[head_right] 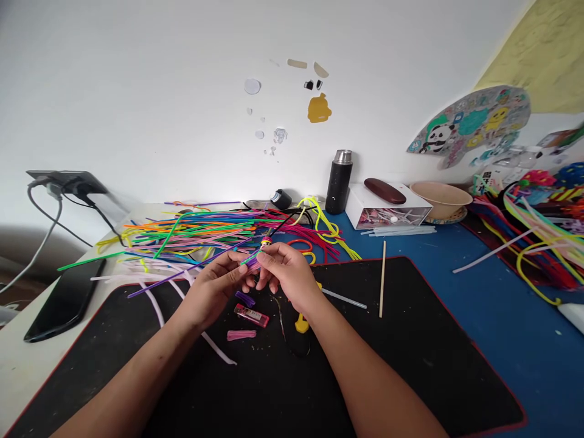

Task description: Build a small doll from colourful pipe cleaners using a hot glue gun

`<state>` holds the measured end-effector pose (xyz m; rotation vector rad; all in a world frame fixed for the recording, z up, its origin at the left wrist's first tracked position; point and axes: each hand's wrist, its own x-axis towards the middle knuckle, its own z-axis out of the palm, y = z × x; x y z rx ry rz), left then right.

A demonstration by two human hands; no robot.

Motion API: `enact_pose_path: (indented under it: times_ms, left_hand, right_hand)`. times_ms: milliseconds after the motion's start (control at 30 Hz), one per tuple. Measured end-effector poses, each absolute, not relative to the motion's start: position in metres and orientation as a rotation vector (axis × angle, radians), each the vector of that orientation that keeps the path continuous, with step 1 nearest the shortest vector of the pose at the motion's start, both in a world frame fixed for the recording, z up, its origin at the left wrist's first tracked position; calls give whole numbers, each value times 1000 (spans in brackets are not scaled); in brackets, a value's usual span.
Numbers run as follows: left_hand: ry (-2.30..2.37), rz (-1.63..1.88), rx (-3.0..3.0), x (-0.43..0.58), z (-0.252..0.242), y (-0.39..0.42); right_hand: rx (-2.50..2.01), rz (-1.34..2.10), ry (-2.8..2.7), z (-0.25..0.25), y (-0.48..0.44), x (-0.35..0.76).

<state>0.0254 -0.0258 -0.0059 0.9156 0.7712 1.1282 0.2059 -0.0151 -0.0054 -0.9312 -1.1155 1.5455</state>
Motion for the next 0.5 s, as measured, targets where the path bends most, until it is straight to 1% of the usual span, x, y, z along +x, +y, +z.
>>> enact_pose_path:
  times_ms: [367, 500]
  left_hand:
    - [686, 974, 781, 18, -6, -23]
    - [688, 991, 727, 23, -11, -23]
  right_hand:
    - [-924, 1577, -1119, -3, -14, 209]
    - [-930, 1581, -1120, -2, -15, 208]
